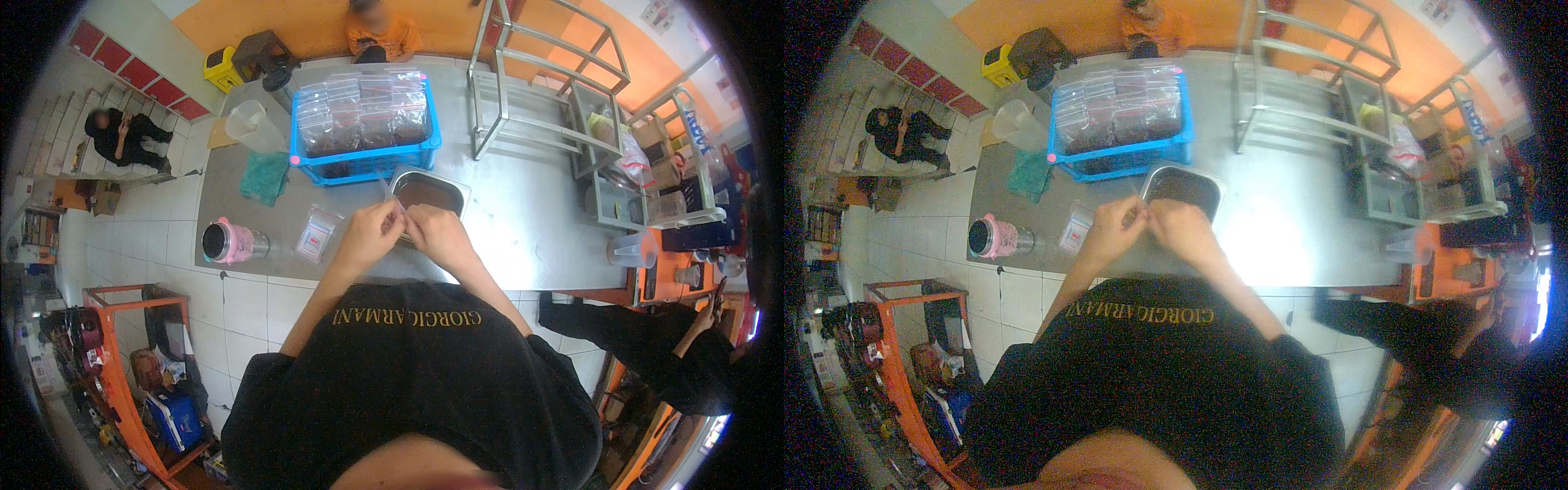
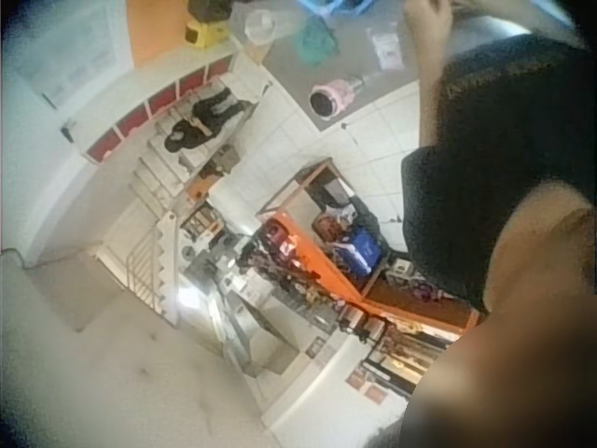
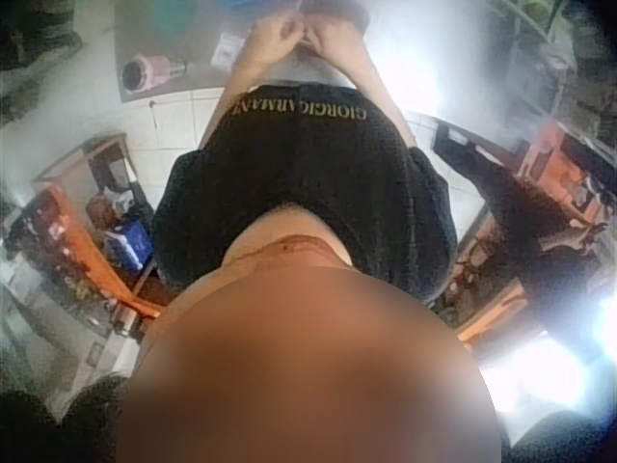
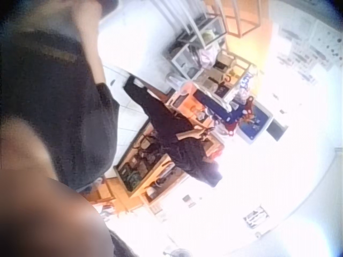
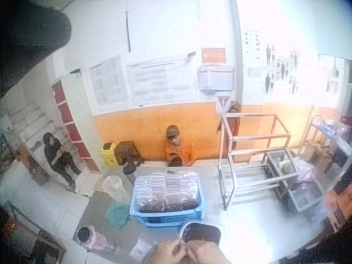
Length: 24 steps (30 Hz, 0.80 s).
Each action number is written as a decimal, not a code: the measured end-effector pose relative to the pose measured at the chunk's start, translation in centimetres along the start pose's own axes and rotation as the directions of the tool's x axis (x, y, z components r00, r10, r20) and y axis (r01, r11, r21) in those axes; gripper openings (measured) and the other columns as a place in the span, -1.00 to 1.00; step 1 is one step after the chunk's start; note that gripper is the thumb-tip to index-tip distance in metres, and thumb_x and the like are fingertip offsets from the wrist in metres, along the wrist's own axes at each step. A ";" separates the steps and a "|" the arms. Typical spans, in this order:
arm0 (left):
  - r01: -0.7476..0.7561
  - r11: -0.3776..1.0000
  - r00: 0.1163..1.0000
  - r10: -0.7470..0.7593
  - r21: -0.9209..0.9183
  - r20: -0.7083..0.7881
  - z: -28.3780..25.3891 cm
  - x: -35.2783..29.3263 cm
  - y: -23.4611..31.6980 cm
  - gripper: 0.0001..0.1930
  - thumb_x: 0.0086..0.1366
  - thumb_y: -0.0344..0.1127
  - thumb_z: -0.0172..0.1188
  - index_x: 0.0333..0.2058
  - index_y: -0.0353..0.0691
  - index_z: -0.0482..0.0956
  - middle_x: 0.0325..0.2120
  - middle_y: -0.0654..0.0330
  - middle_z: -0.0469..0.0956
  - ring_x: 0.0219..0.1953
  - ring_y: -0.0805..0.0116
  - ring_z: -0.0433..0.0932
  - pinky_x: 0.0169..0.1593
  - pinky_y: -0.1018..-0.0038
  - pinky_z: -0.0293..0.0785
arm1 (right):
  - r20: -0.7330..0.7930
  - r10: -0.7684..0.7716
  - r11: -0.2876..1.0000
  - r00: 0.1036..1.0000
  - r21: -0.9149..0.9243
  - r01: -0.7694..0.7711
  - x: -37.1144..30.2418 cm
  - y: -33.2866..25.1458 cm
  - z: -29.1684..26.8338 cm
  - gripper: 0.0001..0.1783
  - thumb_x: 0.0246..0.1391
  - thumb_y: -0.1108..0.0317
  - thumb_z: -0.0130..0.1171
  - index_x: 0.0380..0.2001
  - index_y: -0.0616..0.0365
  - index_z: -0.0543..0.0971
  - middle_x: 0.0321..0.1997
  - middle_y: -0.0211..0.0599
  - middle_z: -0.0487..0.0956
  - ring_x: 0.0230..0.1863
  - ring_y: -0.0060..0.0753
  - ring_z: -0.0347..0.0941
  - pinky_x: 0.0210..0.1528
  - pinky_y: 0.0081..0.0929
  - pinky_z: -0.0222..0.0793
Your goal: The person scoops a dark viscous substance from a metal container into small clear plastic bags using a ladle, then seals each bag and places it into a blue basket. The process is repeated continuously throughout the clip.
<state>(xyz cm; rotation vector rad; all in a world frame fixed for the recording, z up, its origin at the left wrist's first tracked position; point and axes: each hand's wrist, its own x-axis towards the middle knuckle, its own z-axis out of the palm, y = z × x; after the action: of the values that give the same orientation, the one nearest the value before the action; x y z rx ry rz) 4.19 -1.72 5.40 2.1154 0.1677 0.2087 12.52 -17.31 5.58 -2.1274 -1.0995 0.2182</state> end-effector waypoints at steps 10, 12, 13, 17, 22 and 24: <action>0.088 0.958 0.981 -0.036 0.273 -0.188 0.7 0.2 0.3 -0.79 0.16 -0.32 0.18 -0.56 -0.35 0.47 -0.57 -0.11 0.50 -0.48 -0.14 0.52 -0.39 0.16 0.43 | -0.307 0.093 0.984 0.947 -0.114 -0.134 0.3 -0.4 0.6 -0.84 0.05 0.35 0.19 -0.50 0.20 0.50 -0.52 -0.08 0.53 -0.48 0.07 0.51 -0.40 -0.12 0.43; 0.130 0.947 0.989 -0.101 0.293 -0.112 0.4 0.0 0.9 -0.78 0.13 -0.29 0.22 -0.54 -0.32 0.47 -0.53 -0.10 0.51 -0.45 -0.14 0.51 -0.37 0.16 0.43 | -0.368 0.088 0.983 0.926 -0.121 -0.141 0.4 -0.3 0.3 -0.87 0.01 0.41 0.20 -0.45 0.22 0.47 -0.56 -0.11 0.52 -0.51 0.07 0.50 -0.41 -0.15 0.43; 0.166 0.940 0.986 -0.160 0.298 -0.044 0.2 0.0 1.1 -0.78 0.11 -0.28 0.26 -0.51 -0.30 0.48 -0.47 -0.10 0.53 -0.41 -0.12 0.52 -0.34 0.17 0.43 | -0.398 0.086 0.990 0.913 -0.068 -0.123 0.7 -0.1 0.1 -0.86 -0.01 0.46 0.21 -0.41 0.23 0.45 -0.55 -0.13 0.52 -0.51 0.02 0.52 -0.41 -0.18 0.44; -0.029 0.994 0.960 0.056 0.101 -0.275 0.6 0.3 1.2 -0.58 0.02 -0.17 0.42 -0.18 -0.19 0.52 -0.06 0.00 0.51 -0.06 -0.01 0.50 -0.03 0.17 0.42 | -0.364 0.203 0.969 0.909 0.209 -0.132 1.0 0.4 -0.8 -0.73 -0.05 0.63 0.21 -0.29 0.24 0.38 -0.47 -0.18 0.56 -0.48 -0.22 0.59 -0.41 -0.35 0.48; -0.260 0.919 0.952 0.296 0.298 -0.081 -0.2 0.3 0.6 -0.24 -0.04 -0.07 0.48 0.16 -0.10 0.40 0.18 0.12 0.36 0.26 0.09 0.28 0.28 0.11 0.17 | -0.128 0.248 0.887 0.960 0.428 -0.172 0.2 0.6 -2.1 -0.78 0.02 0.67 0.21 -0.28 0.29 0.43 -0.20 -0.18 0.57 -0.38 -0.45 0.63 -0.41 -0.53 0.51; -0.278 0.907 0.955 0.296 0.317 -0.009 -0.1 0.1 0.5 -0.24 -0.03 -0.07 0.47 0.17 -0.10 0.41 0.18 0.12 0.38 0.27 0.12 0.28 0.31 0.10 0.14 | -0.149 0.124 0.928 0.981 0.366 -0.062 -0.2 0.6 -1.9 -0.82 0.04 0.67 0.21 -0.27 0.32 0.47 -0.13 -0.18 0.55 -0.37 -0.46 0.63 -0.42 -0.55 0.51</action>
<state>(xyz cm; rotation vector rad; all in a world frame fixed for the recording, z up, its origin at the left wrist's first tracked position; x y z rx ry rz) 4.30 -1.82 5.88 2.4485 -0.0868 0.4427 13.69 -18.68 6.52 -1.8308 -0.7901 0.2563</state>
